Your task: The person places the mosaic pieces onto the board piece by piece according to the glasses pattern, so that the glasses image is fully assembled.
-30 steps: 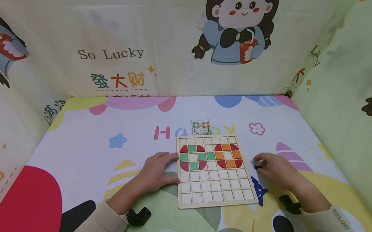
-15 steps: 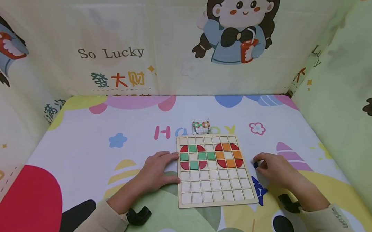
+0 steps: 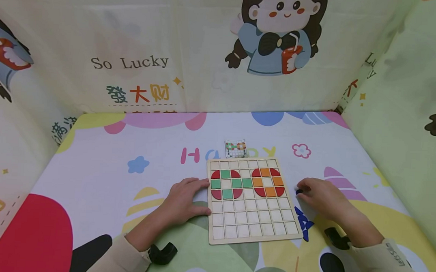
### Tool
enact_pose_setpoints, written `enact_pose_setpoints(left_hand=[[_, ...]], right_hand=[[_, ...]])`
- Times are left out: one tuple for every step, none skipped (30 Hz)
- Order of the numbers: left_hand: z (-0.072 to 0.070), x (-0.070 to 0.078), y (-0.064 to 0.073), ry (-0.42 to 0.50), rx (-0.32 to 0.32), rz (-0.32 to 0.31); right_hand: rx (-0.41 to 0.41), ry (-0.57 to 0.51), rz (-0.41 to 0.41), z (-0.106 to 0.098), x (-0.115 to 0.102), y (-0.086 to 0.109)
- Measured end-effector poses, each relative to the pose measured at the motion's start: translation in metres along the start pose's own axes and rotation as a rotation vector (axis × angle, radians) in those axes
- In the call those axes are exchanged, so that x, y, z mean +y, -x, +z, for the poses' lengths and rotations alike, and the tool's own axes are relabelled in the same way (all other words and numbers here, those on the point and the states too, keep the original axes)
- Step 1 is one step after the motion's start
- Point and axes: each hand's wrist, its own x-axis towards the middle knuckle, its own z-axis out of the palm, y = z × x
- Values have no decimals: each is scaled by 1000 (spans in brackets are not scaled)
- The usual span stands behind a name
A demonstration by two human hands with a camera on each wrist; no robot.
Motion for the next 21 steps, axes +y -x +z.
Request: enact_pose_setpoints(left_hand=[[0, 0, 0, 1, 0, 0], [0, 0, 0, 1, 1, 0], [0, 0, 0, 1, 1, 1], [0, 0, 0, 1, 1, 1], [0, 0, 0, 0, 2, 2], [0, 0, 0, 0, 3, 3], [0, 0, 0, -1, 3, 5], [1, 0, 0, -2, 4, 5], [1, 0, 0, -2, 5, 6], [1, 0, 0, -2, 5, 7], [1, -1, 0, -2, 6, 7], [1, -1, 0, -3, 6, 7], [1, -1, 0, -3, 6, 7], [1, -1, 0, -4, 6, 8], [1, -1, 0, -5, 6, 8], [1, -1, 0, -5, 5, 8], [1, -1, 0, -5, 5, 8], [1, 0, 0, -4, 5, 7], [1, -1, 0, -3, 5, 7], [1, 0, 0, -2, 5, 7], [1, -1, 0, -1, 5, 6]], right_hand=[[4, 0, -3, 0, 0, 0], [7, -2, -5, 1, 0, 0], [10, -3, -8, 1, 0, 0], [14, -5, -10, 1, 0, 0], [17, -6, -14, 1, 0, 0], [20, -7, -18, 1, 0, 0], [22, -7, -21, 1, 0, 0], [23, -9, -23, 1, 0, 0], [24, -9, -25, 1, 0, 0], [25, -10, -26, 1, 0, 0], [23, -12, -25, 1, 0, 0], [22, -13, -23, 1, 0, 0], [21, -14, -20, 1, 0, 0], [18, -17, -20, 1, 1, 0], [17, -18, -18, 1, 1, 0], [15, -20, -17, 1, 2, 0], [11, -22, -15, 0, 2, 0], [8, -24, -13, 0, 2, -1], [5, -26, -14, 0, 3, -1], [4, -29, -15, 0, 3, -1], [3, -30, -13, 0, 3, -2]])
